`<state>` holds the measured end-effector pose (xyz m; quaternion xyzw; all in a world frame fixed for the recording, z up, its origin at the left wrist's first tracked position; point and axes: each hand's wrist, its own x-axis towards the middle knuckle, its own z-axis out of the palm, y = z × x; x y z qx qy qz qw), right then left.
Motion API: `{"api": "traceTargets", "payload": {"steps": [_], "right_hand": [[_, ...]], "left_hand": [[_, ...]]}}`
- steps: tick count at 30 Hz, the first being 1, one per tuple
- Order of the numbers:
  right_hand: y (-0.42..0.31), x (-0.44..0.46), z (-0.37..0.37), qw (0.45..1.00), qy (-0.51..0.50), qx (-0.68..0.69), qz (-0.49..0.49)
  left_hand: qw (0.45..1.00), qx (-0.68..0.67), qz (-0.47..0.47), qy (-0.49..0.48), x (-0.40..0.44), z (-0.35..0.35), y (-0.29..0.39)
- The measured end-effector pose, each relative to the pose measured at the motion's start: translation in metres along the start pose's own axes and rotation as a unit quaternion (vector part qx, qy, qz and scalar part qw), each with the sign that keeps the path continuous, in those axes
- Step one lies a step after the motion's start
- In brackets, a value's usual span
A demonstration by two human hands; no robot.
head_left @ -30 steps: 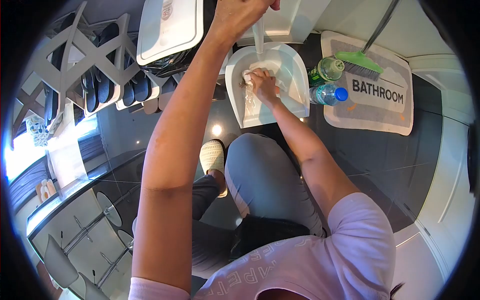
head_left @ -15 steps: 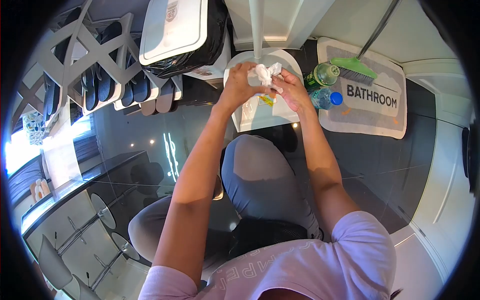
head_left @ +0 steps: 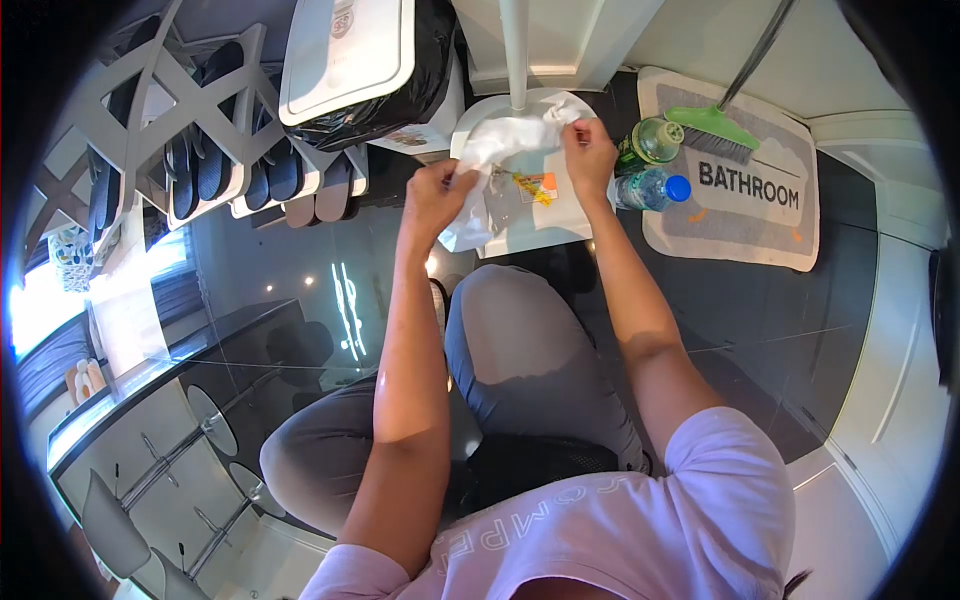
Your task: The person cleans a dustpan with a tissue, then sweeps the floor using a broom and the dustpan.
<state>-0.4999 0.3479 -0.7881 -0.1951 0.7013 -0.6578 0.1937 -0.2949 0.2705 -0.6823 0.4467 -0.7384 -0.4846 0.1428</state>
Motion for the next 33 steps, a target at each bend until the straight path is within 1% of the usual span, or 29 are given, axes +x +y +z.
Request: {"api": "traceTargets", "payload": {"steps": [1,2,3,4,5,6,7,9,10,11,13,14,16,17,19,20,21,23,24,25,27,28,29,30,31,32,33], "right_hand": [[0.007,0.000,0.001,0.977,0.002,-0.170,-0.125],[0.013,0.000,0.001,0.911,0.004,-0.333,-0.244],[0.025,0.000,0.003,0.911,0.006,-0.333,-0.243],[0.037,0.000,0.008,0.897,-0.011,-0.355,-0.264],[0.052,-0.001,0.013,0.881,-0.029,-0.376,-0.284],[0.060,-0.006,0.022,0.869,-0.061,-0.415,-0.261],[0.068,-0.009,0.028,0.870,-0.061,-0.414,-0.261],[0.070,-0.020,0.039,0.881,-0.053,-0.410,-0.230],[0.071,-0.020,0.042,0.904,-0.096,-0.368,-0.195],[0.075,-0.023,0.045,0.905,-0.096,-0.366,-0.194],[0.083,-0.029,0.049,0.950,-0.159,-0.241,-0.119],[0.081,-0.034,0.047,0.950,-0.160,-0.242,-0.119],[0.067,-0.042,0.042,0.908,-0.312,-0.205,-0.190],[0.059,-0.038,0.044,0.908,-0.313,-0.205,-0.191],[0.040,-0.030,0.045,0.955,-0.222,-0.137,-0.145],[0.040,-0.022,0.047,0.950,-0.180,-0.168,-0.193],[0.045,-0.018,0.050,0.950,-0.181,-0.168,-0.192],[0.059,-0.016,0.061,0.947,-0.087,-0.232,-0.206],[0.065,-0.019,0.068,0.947,-0.058,-0.219,-0.228],[0.072,-0.022,0.072,0.947,-0.057,-0.218,-0.228],[0.078,-0.032,0.075,0.911,-0.136,-0.204,-0.330],[0.081,-0.040,0.076,0.910,-0.159,-0.171,-0.342],[0.077,-0.046,0.072,0.910,-0.159,-0.172,-0.343],[0.071,-0.053,0.066,0.894,-0.239,-0.193,-0.325],[0.066,-0.060,0.060,0.872,-0.318,-0.212,-0.305],[0.061,-0.065,0.053,0.872,-0.318,-0.213,-0.306],[0.057,-0.070,0.044,0.853,-0.359,-0.209,-0.315]], "left_hand": [[1.000,0.001,0.001,-0.001,0.000,-0.003,-0.004],[0.999,-0.037,-0.023,0.026,-0.003,-0.007,-0.003],[0.995,-0.075,-0.047,0.052,-0.006,-0.011,-0.003],[0.992,-0.101,-0.045,0.061,-0.008,-0.014,-0.002],[0.992,-0.100,-0.044,0.060,-0.012,-0.019,0.004],[0.992,-0.088,-0.069,0.059,-0.015,-0.024,0.011],[0.991,-0.077,-0.095,0.059,-0.017,-0.027,0.018],[0.991,-0.069,-0.093,0.062,-0.018,-0.029,0.018],[0.990,-0.074,-0.087,0.081,-0.019,-0.028,0.018],[0.988,-0.079,-0.082,0.100,-0.020,-0.028,0.016],[0.988,-0.072,-0.074,0.114,-0.021,-0.028,0.014],[0.987,-0.068,-0.064,0.128,-0.021,-0.027,0.012],[0.987,-0.055,-0.063,0.139,-0.017,-0.026,0.006],[0.986,-0.040,-0.064,0.148,-0.015,-0.027,0.003],[0.986,-0.038,-0.068,0.149,-0.013,-0.027,0.002],[0.986,-0.037,-0.071,0.147,-0.013,-0.026,0.001],[0.986,-0.037,-0.072,0.146,-0.013,-0.024,0.001],[0.982,0.051,-0.017,0.180,-0.014,-0.022,0.002],[0.982,0.052,-0.017,0.179,-0.015,-0.022,0.006],[0.981,0.073,-0.004,0.178,-0.016,-0.023,0.010],[0.980,0.093,0.007,0.176,-0.016,-0.027,0.017],[0.981,0.094,0.001,0.169,-0.016,-0.028,0.021],[0.982,0.095,-0.004,0.163,-0.015,-0.029,0.022],[0.982,0.095,-0.004,0.163,-0.013,-0.030,0.023],[0.987,0.059,-0.013,0.151,-0.012,-0.032,0.023],[0.990,0.024,-0.022,0.140,-0.012,-0.033,0.023],[0.990,0.024,-0.022,0.140,-0.014,-0.037,0.037]]}}
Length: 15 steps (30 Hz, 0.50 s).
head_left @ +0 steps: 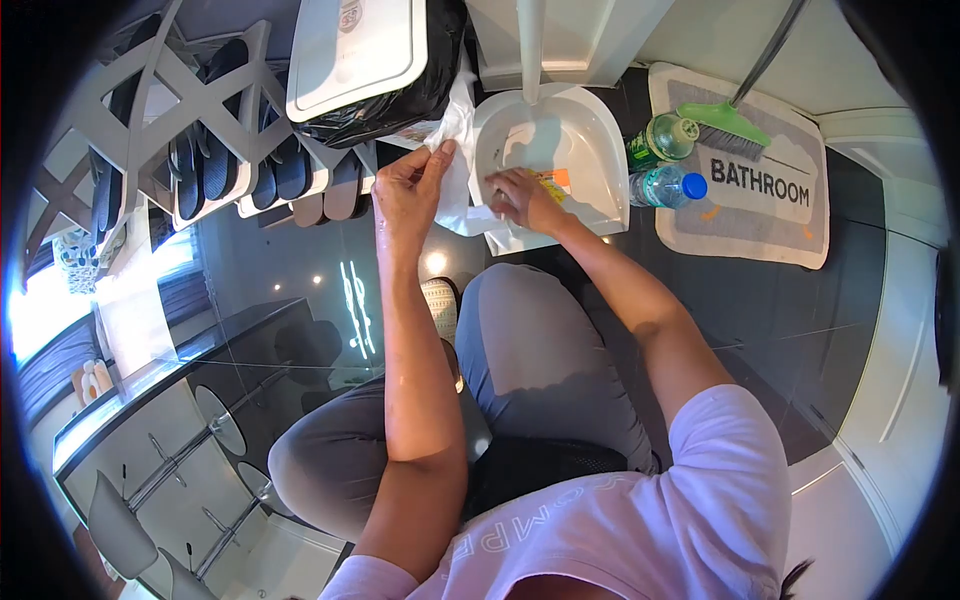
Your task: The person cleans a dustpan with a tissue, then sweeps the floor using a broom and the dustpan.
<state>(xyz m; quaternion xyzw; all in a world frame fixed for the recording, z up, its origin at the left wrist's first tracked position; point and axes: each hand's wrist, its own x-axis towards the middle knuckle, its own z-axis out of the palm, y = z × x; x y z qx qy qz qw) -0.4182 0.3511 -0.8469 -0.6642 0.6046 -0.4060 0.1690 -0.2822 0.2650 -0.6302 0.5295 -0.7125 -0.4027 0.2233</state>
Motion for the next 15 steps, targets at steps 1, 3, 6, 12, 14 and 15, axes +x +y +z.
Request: {"api": "traceTargets", "payload": {"steps": [1,3,6,12,14,15], "right_hand": [[-0.003,-0.006,-0.006,0.999,-0.039,0.009,-0.024],[-0.007,-0.010,-0.018,1.000,-0.013,0.018,-0.011],[-0.031,-0.004,-0.049,0.976,0.078,0.168,0.116],[-0.110,0.026,-0.140,0.825,-0.002,0.520,0.221],[-0.110,0.026,-0.153,0.809,-0.006,0.527,0.259],[-0.113,0.026,-0.157,0.803,0.015,0.529,0.275]], "left_hand": [[0.997,-0.058,-0.040,-0.041,-0.003,-0.007,0.013],[0.987,-0.115,-0.079,-0.080,-0.008,-0.012,0.023],[0.973,-0.191,-0.080,-0.107,-0.009,-0.011,0.026],[0.909,-0.353,-0.171,-0.141,-0.011,0.016,0.016],[0.849,-0.473,-0.200,-0.127,-0.008,0.022,0.006],[0.828,-0.497,-0.210,-0.153,-0.007,0.023,0.000]]}}
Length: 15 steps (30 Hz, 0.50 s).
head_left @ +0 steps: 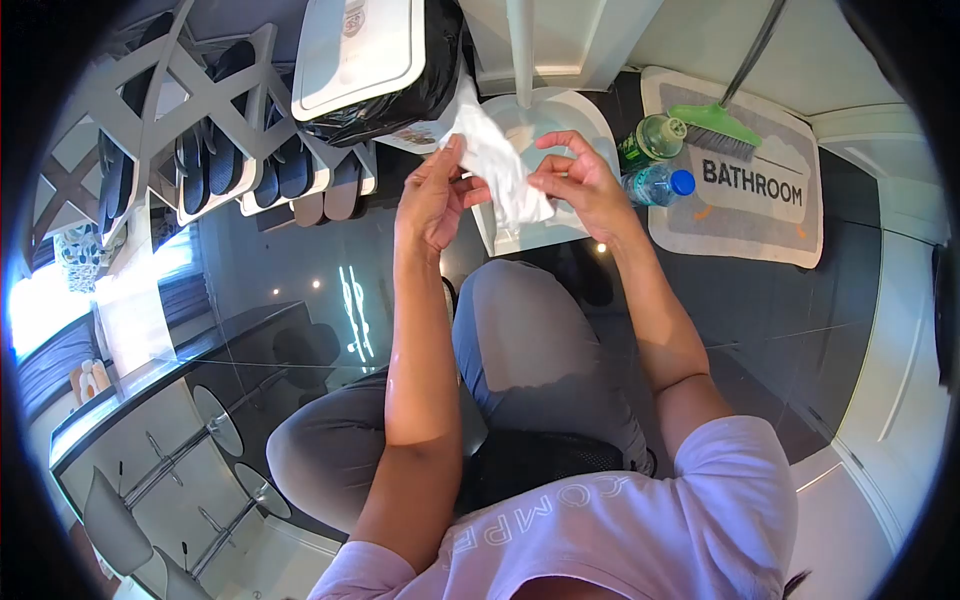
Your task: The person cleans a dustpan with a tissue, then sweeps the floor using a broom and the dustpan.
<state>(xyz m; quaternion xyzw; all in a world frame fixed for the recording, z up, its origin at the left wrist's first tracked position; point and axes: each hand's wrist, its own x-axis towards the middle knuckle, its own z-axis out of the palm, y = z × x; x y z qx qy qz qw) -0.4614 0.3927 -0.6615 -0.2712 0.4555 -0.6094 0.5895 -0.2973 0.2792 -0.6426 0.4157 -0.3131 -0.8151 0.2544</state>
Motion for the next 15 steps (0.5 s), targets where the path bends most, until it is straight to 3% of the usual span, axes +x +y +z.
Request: {"api": "traceTargets", "payload": {"steps": [1,3,5,7,8,11,13,14,15], "right_hand": [[0.002,0.000,0.000,1.000,0.000,0.000,0.000],[0.008,0.003,-0.002,0.993,0.103,-0.038,-0.036],[0.009,0.005,-0.006,0.988,0.121,-0.079,-0.044],[0.007,0.005,-0.009,0.987,0.135,-0.078,-0.041],[0.006,0.005,-0.010,0.987,0.135,-0.078,-0.041],[0.001,0.002,-0.014,0.981,0.101,-0.119,-0.117],[0.001,-0.001,-0.014,0.919,0.051,-0.335,-0.203],[0.001,-0.002,-0.016,0.919,0.052,-0.335,-0.203],[0.001,0.000,-0.019,0.879,0.050,-0.411,-0.238]], "left_hand": [[1.000,0.000,0.000,0.000,0.001,-0.002,-0.006],[0.996,0.012,-0.084,-0.028,-0.003,0.007,-0.012],[0.994,0.044,-0.076,-0.071,-0.005,0.012,-0.020],[0.981,0.194,0.018,0.017,-0.007,0.020,-0.029],[0.979,0.199,0.028,0.025,-0.007,0.020,-0.026],[0.976,0.202,0.069,-0.036,-0.002,0.019,-0.023],[0.973,0.212,0.083,-0.041,0.004,0.018,-0.023],[0.969,0.223,0.096,-0.044,0.005,0.018,-0.023],[0.969,0.223,0.095,-0.046,0.005,0.018,-0.023]]}}
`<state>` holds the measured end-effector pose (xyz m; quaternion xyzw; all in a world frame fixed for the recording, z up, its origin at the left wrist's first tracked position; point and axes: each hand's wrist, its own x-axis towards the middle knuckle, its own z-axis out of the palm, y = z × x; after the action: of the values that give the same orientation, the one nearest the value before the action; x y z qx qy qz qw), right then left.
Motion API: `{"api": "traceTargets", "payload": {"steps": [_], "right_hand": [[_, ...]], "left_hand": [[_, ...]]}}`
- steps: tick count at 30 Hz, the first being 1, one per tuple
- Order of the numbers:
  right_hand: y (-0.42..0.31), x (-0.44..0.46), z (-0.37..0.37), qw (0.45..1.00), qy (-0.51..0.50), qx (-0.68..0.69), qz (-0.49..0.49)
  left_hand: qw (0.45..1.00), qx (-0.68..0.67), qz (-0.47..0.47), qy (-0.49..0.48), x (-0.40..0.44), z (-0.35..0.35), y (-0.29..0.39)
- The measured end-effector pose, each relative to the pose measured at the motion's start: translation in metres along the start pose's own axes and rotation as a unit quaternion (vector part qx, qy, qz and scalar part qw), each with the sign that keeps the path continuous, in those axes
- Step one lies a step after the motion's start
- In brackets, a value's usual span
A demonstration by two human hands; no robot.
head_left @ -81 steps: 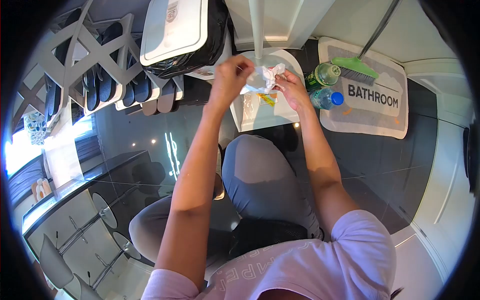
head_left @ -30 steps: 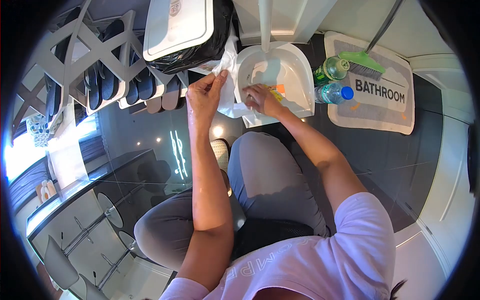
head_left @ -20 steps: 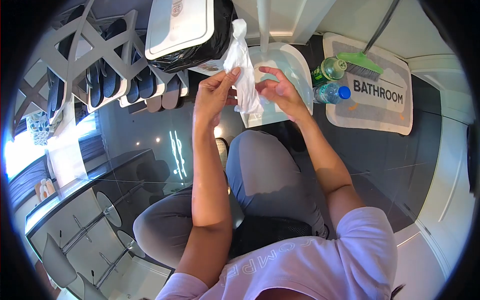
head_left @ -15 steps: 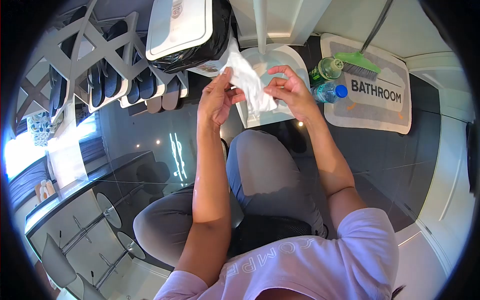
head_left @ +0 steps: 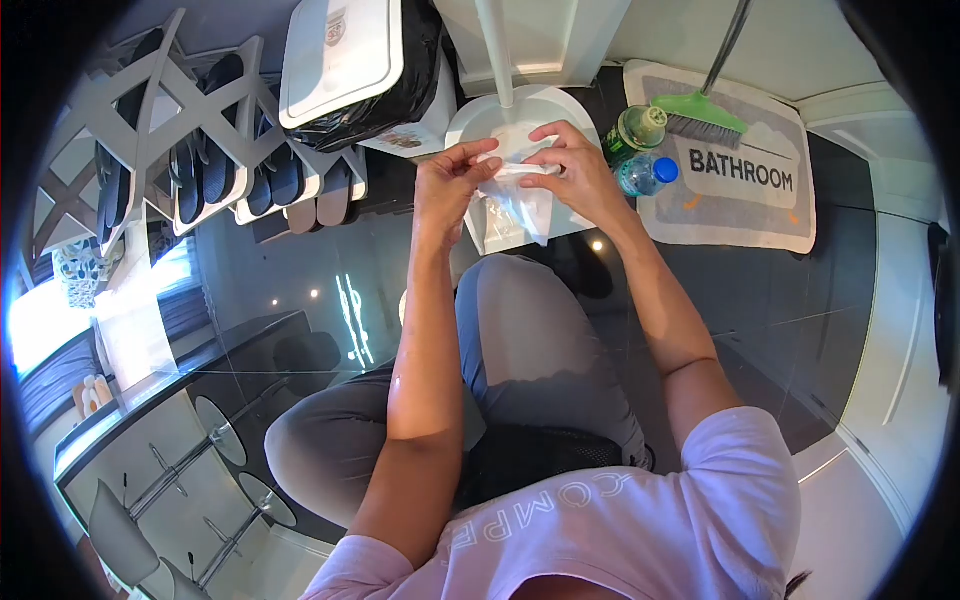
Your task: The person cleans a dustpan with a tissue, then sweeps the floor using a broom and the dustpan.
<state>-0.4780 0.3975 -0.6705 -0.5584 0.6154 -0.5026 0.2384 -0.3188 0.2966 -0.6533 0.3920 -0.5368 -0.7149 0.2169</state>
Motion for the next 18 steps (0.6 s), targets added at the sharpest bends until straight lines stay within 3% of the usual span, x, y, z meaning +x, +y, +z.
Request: {"api": "traceTargets", "payload": {"steps": [2,3,4,6,8,9,10,11,12,14,15,17,18], "right_hand": [[0.007,0.007,-0.005,0.983,-0.007,-0.161,-0.091],[0.010,0.014,-0.005,0.984,-0.020,-0.155,-0.082],[0.012,0.017,-0.006,0.985,-0.018,-0.154,-0.079],[0.001,0.030,-0.007,0.983,-0.165,-0.027,0.071],[0.012,0.040,0.003,0.983,-0.173,-0.021,0.066],[0.019,0.043,0.012,0.989,-0.070,0.097,0.082],[0.029,0.045,0.019,0.972,0.035,0.213,0.096],[0.051,0.043,0.025,0.967,0.010,0.169,0.193],[0.074,0.035,0.037,0.966,0.011,0.170,0.193],[0.116,0.015,0.066,0.986,-0.118,-0.013,0.121],[0.124,0.004,0.080,0.986,-0.117,-0.011,0.122],[0.132,-0.016,0.110,0.974,-0.056,-0.191,-0.109],[0.146,-0.024,0.124,0.974,-0.057,-0.191,-0.109]], "left_hand": [[0.998,0.049,-0.013,0.024,0.001,0.003,0.004],[0.998,0.050,-0.013,0.023,-0.001,0.005,0.007],[0.933,0.311,0.164,0.069,-0.005,0.006,0.009],[0.770,0.539,0.326,0.102,-0.004,0.005,0.006],[0.894,0.387,0.213,0.079,0.005,-0.004,-0.002],[0.910,0.378,0.122,0.117,0.004,-0.008,-0.002],[0.909,0.380,0.123,0.117,0.005,-0.013,-0.004],[0.889,0.399,0.143,0.172,0.007,-0.022,-0.011],[0.865,0.417,0.162,0.226,0.009,-0.028,-0.015],[0.859,0.432,0.138,0.239,0.003,-0.029,-0.004],[0.852,0.445,0.113,0.252,-0.001,-0.030,0.001],[0.854,0.442,0.101,0.256,-0.004,-0.034,0.004],[0.857,0.436,0.089,0.260,-0.007,-0.034,0.005]]}}
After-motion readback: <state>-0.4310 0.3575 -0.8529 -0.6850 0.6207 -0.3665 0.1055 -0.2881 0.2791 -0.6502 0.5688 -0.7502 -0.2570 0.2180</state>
